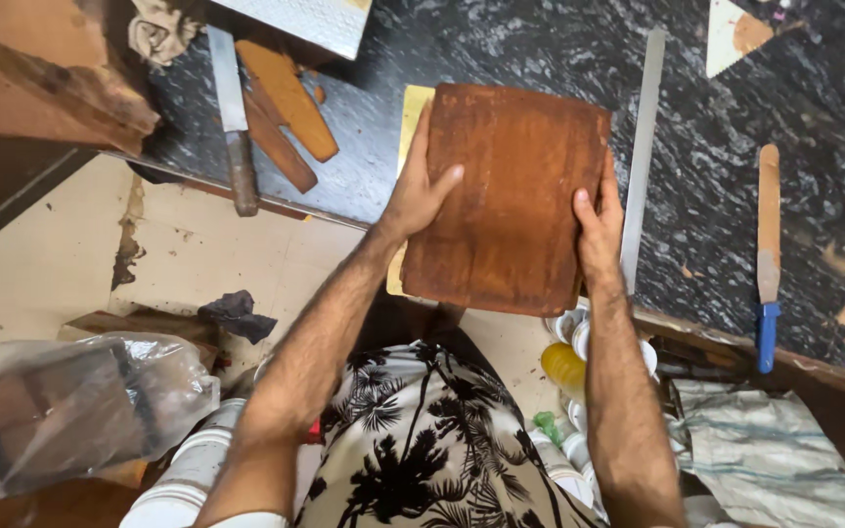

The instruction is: The person presses and smooths a rectangular block of brown clay on a dark countertop, then uses a long knife to cut and trim the edges. They place the clay onto a yellow board and continue trimming the edges to create a uniform shape.

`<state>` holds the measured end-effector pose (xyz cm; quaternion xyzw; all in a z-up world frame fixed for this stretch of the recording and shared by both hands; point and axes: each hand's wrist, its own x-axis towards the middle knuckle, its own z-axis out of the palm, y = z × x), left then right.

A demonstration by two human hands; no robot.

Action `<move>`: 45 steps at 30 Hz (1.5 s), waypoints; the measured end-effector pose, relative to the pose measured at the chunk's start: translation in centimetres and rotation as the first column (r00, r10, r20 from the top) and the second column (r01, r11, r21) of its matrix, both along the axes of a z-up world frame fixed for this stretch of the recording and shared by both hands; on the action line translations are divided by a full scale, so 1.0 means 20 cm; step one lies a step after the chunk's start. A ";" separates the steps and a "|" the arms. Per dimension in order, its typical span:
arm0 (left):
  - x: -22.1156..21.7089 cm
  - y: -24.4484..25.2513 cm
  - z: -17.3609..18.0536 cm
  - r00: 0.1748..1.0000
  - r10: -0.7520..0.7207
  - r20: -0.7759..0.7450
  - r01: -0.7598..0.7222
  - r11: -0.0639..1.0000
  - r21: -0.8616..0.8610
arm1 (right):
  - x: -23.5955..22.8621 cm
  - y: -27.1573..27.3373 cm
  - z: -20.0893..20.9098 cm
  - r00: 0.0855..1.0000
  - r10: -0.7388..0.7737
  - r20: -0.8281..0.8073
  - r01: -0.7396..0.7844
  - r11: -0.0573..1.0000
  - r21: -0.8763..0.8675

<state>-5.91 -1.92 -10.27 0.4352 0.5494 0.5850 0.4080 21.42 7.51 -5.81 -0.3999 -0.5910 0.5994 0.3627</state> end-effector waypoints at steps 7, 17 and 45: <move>0.22 -0.40 0.04 0.983 0.138 -0.125 -0.145 0.988 -0.050 | 0.12 -0.18 0.02 0.983 -0.099 0.152 0.110 0.992 -0.061; -0.15 -0.52 0.24 0.727 0.370 -0.578 -0.482 0.875 -0.046 | -0.26 -0.28 0.22 0.547 -0.300 0.781 -0.300 0.801 0.518; 0.37 -0.39 0.65 0.635 -0.169 -0.754 0.089 0.985 -0.147 | 0.33 -0.95 0.55 0.686 -0.139 0.715 0.229 0.973 -0.031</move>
